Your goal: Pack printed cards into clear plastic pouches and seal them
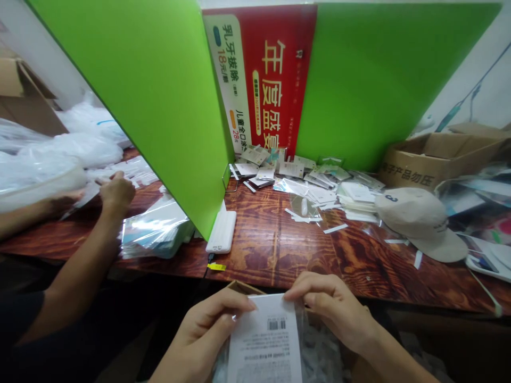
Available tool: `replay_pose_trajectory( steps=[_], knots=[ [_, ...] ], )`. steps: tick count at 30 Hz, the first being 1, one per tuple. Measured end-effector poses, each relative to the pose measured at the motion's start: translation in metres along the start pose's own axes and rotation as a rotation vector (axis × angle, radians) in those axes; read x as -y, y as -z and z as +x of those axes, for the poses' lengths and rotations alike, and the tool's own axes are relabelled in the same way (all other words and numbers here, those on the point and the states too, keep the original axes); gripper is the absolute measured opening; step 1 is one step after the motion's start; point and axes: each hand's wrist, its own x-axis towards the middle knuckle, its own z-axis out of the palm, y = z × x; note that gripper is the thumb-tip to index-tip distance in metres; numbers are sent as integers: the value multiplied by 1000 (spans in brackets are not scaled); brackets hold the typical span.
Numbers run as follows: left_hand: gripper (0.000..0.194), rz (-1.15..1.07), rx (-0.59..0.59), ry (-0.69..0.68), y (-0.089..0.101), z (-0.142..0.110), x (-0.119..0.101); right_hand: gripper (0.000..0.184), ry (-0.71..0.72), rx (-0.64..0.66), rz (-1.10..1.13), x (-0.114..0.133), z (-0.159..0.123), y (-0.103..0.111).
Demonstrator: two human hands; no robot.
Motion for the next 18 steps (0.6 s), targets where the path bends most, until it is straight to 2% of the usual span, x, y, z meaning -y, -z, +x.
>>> replay_pose_trajectory(
  steps=[3, 6, 8, 14, 18],
  knots=[
    [7, 25, -80, -17, -7, -3, -6, 18, 53, 13, -24, -1, -3, -3],
    [8, 12, -140, -2, -15, -6, -13, 27, 65, 68, 4, 2, -5, -2],
    [12, -34, -130, 55, -18, -6, -14, 32, 39, 88, -6, 5, -6, 1],
    [60, -269, -9, 160, -18, 2, 7, 28, 27, 16, -2, 13, -10, 7],
    [74, -329, 138, 216, -24, 3, 24, 25, 72, -54, -60, 16, -12, 11]
  ],
)
